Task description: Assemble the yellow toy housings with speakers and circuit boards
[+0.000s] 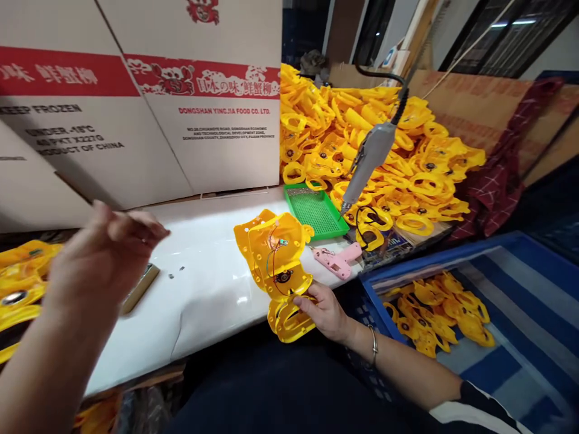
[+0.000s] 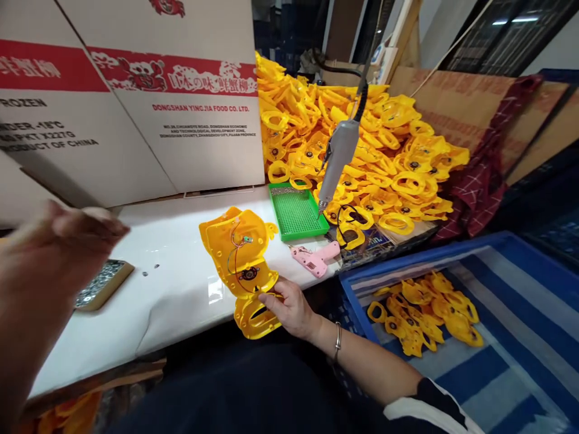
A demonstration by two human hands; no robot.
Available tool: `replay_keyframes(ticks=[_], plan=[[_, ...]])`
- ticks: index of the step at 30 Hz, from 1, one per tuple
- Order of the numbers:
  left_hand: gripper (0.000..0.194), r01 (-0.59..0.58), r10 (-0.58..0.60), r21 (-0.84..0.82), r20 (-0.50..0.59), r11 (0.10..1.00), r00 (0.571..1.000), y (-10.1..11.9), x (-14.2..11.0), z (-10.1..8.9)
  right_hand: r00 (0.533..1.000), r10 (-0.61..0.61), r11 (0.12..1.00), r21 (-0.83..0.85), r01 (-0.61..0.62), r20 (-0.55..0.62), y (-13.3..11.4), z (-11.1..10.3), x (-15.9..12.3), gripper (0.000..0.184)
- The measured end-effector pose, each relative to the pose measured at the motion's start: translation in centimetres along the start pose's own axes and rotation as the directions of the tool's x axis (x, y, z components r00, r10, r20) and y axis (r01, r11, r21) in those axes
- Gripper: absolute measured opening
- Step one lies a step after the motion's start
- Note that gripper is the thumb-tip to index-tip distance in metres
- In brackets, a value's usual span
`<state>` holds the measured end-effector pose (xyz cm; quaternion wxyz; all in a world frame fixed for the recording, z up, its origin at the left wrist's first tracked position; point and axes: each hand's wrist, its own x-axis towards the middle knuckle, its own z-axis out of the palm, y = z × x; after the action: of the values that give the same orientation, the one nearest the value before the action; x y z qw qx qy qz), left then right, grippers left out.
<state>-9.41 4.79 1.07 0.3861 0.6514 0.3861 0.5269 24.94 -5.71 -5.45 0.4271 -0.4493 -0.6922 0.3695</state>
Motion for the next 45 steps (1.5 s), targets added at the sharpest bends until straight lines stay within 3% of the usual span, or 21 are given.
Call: replay_keyframes(ticks=[1,3,6,9,12,14,18,22,24,27,28,30,32,34,36,37,41,45], plan=[[0.059,0.127,-0.130,-0.089,-0.028,0.988,0.991,-0.6,-0.6,1.0,1.000,0.002,1.000,0.001,-0.002,-0.025,-0.2,-0.2,0.1,0.040],[0.054,0.355,-0.351,-0.012,0.122,0.935,0.928,-1.3,-2.1,4.2,0.997,0.021,1.000,0.001,-0.021,-0.070,-0.7,-0.4,0.3,0.039],[0.065,0.464,-0.355,-0.179,0.429,0.868,0.830,-1.2,-4.4,9.5,0.994,0.039,0.999,-0.031,-0.042,-0.106,-1.3,0.0,1.0,0.037],[0.066,0.530,-0.337,-0.265,0.530,0.806,0.778,-0.5,-5.7,13.3,0.994,0.064,0.998,-0.018,-0.066,-0.086,-1.8,0.8,1.5,0.035],[0.057,0.580,-0.363,-0.286,0.553,0.763,0.750,0.0,-5.9,14.9,0.993,0.117,0.988,0.102,-0.115,-0.014,-2.0,1.0,1.5,0.040],[0.056,0.596,-0.372,-0.295,0.559,0.747,0.741,0.2,-5.7,15.1,0.997,0.080,0.989,0.125,-0.077,-0.020,-2.0,0.9,1.2,0.046],[0.065,0.620,-0.392,-0.349,0.537,0.703,0.747,0.6,-5.6,15.5,0.995,-0.064,0.998,-0.023,0.062,-0.082,-1.5,0.3,0.5,0.055],[0.067,0.638,-0.431,-0.310,0.528,0.705,0.732,1.3,-5.8,16.6,0.981,-0.142,0.984,-0.127,0.125,-0.133,-1.1,-0.5,-0.5,0.031],[0.062,0.586,-0.384,-0.252,0.550,0.770,0.742,1.9,-5.7,17.2,0.972,-0.149,0.981,-0.149,0.122,-0.184,-1.1,-1.2,-1.2,0.022],[0.052,0.428,-0.199,-0.233,0.632,0.873,0.749,2.5,-5.1,17.7,0.929,-0.106,0.987,-0.155,0.053,-0.356,-1.6,-2.8,-2.5,0.023],[0.051,0.375,-0.149,-0.221,0.651,0.900,0.744,2.5,-4.8,17.8,0.889,-0.096,0.988,-0.154,0.029,-0.448,-1.8,-3.6,-2.8,0.025],[0.047,0.252,-0.105,-0.138,0.648,0.958,0.754,1.8,-4.0,17.7,0.762,-0.131,0.986,-0.164,0.033,-0.635,-2.3,-5.9,-3.0,0.029],[0.042,0.075,-0.064,0.005,0.588,0.997,0.806,0.2,-3.4,17.3,0.609,-0.217,0.976,-0.189,0.110,-0.763,-2.9,-9.0,-2.3,0.032],[0.038,-0.138,0.035,0.164,0.512,0.977,0.858,-1.9,-3.0,16.7,0.506,-0.265,0.964,-0.210,0.164,-0.821,-3.1,-12.7,-0.6,0.031],[0.038,-0.295,0.125,0.311,0.468,0.904,0.875,-4.0,-3.0,16.0,0.488,-0.303,0.953,-0.248,0.176,-0.819,-2.6,-16.6,1.7,0.028],[0.040,-0.347,0.149,0.366,0.471,0.864,0.869,-4.9,-3.2,15.7,0.500,-0.308,0.951,-0.249,0.181,-0.810,-2.1,-18.5,3.0,0.029],[0.045,-0.468,0.206,0.453,0.514,0.759,0.833,-6.8,-3.9,15.1,0.586,-0.250,0.965,-0.246,0.087,-0.771,1.1,-25.0,8.0,0.031],[0.044,-0.492,0.202,0.487,0.532,0.722,0.823,-7.1,-4.4,15.2,0.708,-0.256,0.938,-0.347,0.016,-0.659,2.7,-27.9,12.6,0.029]])
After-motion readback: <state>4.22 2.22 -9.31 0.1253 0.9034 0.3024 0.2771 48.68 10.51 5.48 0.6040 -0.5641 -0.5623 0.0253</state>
